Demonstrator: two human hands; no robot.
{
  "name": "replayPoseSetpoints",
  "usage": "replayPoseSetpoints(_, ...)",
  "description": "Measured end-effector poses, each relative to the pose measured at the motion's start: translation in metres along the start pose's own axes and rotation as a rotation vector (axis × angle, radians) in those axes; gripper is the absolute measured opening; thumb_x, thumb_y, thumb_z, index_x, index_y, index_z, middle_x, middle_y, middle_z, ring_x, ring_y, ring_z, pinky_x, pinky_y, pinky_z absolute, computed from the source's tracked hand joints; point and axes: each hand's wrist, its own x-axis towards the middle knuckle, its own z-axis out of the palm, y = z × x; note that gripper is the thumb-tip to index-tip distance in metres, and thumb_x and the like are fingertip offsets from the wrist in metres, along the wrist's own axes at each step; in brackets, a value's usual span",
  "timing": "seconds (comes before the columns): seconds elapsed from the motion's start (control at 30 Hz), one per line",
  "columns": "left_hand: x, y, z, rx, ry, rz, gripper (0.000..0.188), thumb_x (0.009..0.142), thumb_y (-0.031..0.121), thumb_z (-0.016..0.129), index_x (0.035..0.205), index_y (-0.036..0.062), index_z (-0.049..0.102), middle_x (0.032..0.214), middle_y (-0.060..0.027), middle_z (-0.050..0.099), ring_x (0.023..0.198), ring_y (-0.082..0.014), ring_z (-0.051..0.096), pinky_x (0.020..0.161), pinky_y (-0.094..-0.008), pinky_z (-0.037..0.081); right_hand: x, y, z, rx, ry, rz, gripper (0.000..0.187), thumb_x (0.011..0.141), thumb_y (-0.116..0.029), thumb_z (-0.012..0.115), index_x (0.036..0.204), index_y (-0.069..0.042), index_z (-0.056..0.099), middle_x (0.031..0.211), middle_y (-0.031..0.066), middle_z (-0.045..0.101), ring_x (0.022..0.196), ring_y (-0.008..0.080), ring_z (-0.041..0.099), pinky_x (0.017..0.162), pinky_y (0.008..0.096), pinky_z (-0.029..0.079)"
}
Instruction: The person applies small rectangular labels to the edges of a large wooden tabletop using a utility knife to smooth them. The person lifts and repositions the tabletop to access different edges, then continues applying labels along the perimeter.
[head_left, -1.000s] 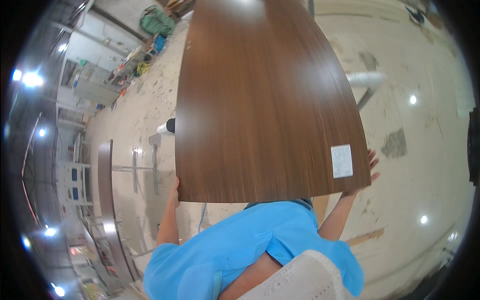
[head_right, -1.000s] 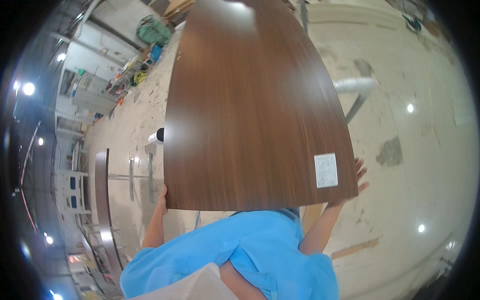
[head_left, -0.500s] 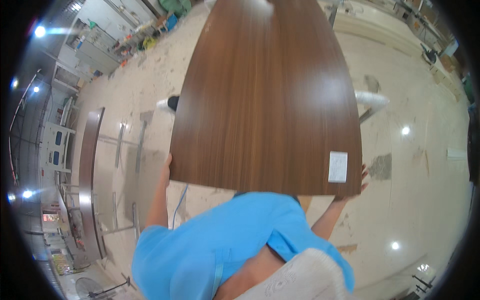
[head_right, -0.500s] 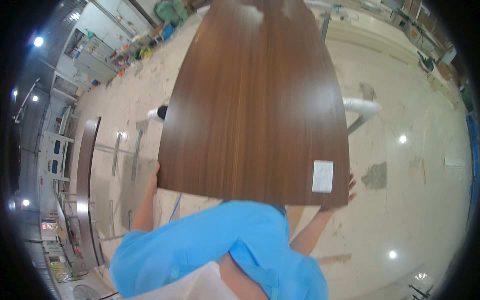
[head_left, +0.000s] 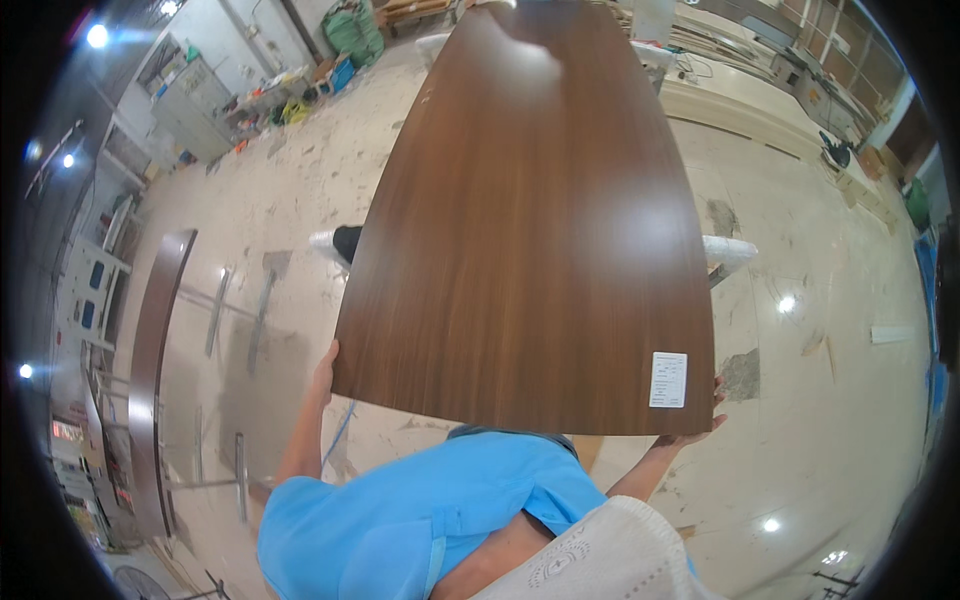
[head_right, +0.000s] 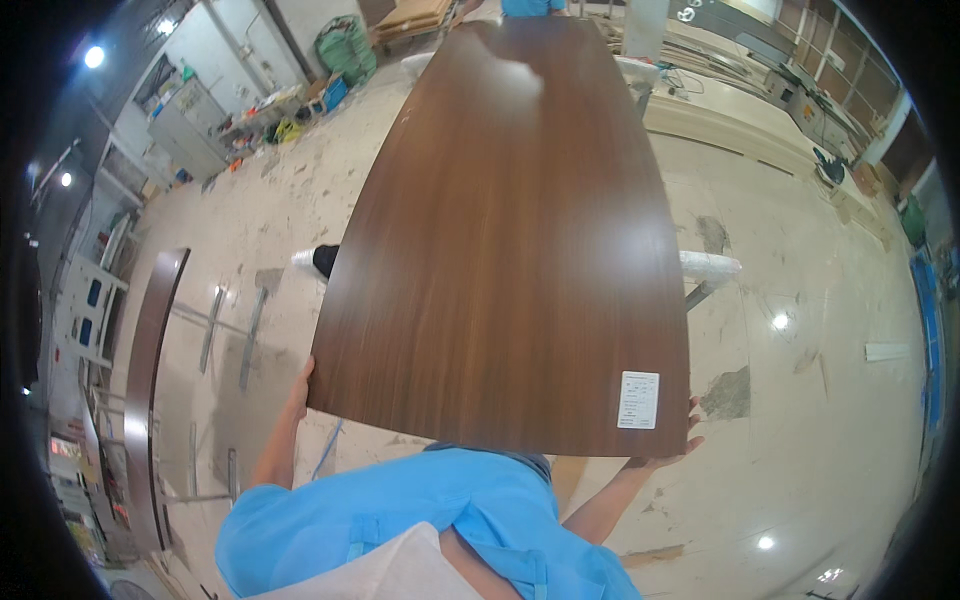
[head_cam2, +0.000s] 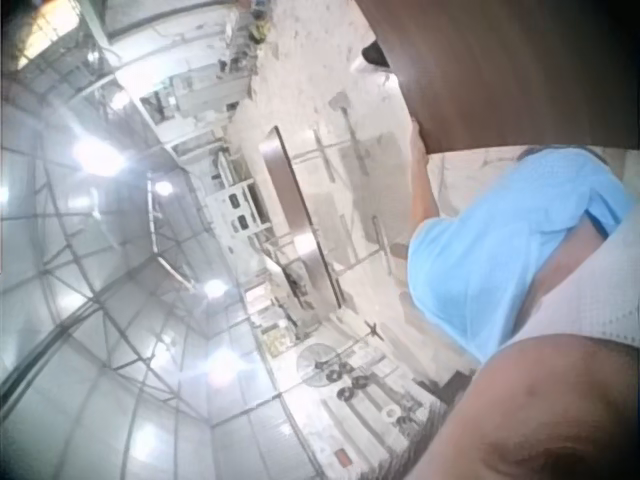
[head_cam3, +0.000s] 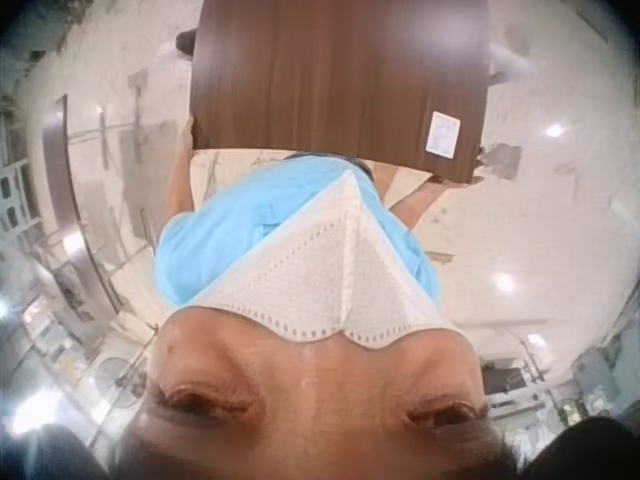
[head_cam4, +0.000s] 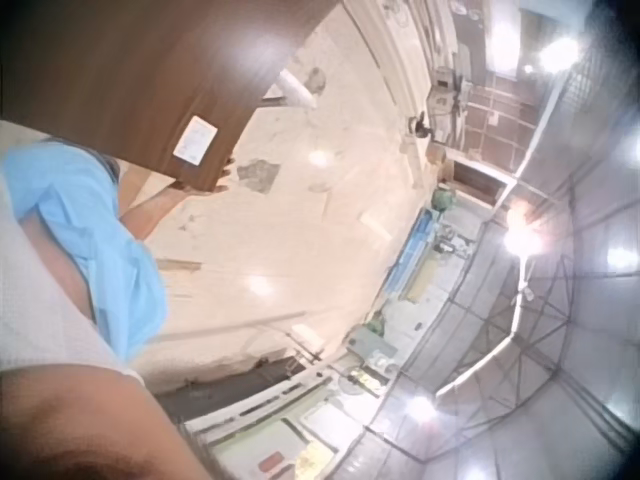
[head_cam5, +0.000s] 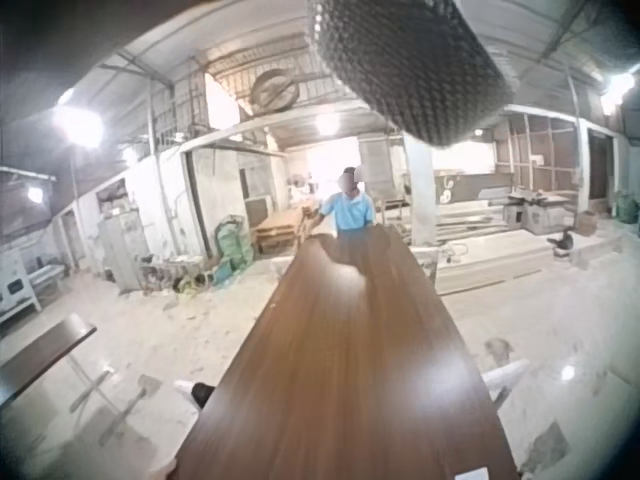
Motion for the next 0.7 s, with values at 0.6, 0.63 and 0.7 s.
replayPoseSetpoints(0.6,-0.025,0.004,0.172,-0.398,-0.410,-0.275,0.077,0.100,0.069,0.049,0.144,0.0062,0.058,0.146,-0.0111,0.060,0.132,-0.0227,0.057,0.113,-0.0375,0.042,0.221,-0.019,0.457,-1.047,-0.245,-0.705,0.058,0.104,-0.051,0.045,0.145,-0.012,0.056,0.162,0.0087,0.037,0.154,0.0291,0.023,0.125,0.0515,0.017)
replayPoseSetpoints(0.63,-0.025,0.006,0.189,-0.406,-0.410,-0.292,0.076,0.101,0.068,0.049,0.145,0.0064,0.057,0.147,-0.0112,0.059,0.131,-0.0235,0.058,0.112,-0.0380,0.044,0.226,-0.012,0.461,-1.074,-0.168,-0.697,0.058,0.104,-0.051,0.045,0.144,-0.012,0.057,0.161,0.0088,0.038,0.152,0.0290,0.024,0.125,0.0512,0.018)
replayPoseSetpoints(0.7,-0.024,0.005,0.216,-0.507,-0.512,-0.283,0.077,0.101,0.069,0.047,0.146,0.0069,0.055,0.148,-0.0128,0.058,0.132,-0.0251,0.058,0.113,-0.0408,0.043,0.232,-0.003,0.454,-1.187,-0.122,-0.668,0.057,0.104,-0.051,0.045,0.144,-0.011,0.057,0.158,0.0090,0.040,0.150,0.0290,0.027,0.123,0.0507,0.020)
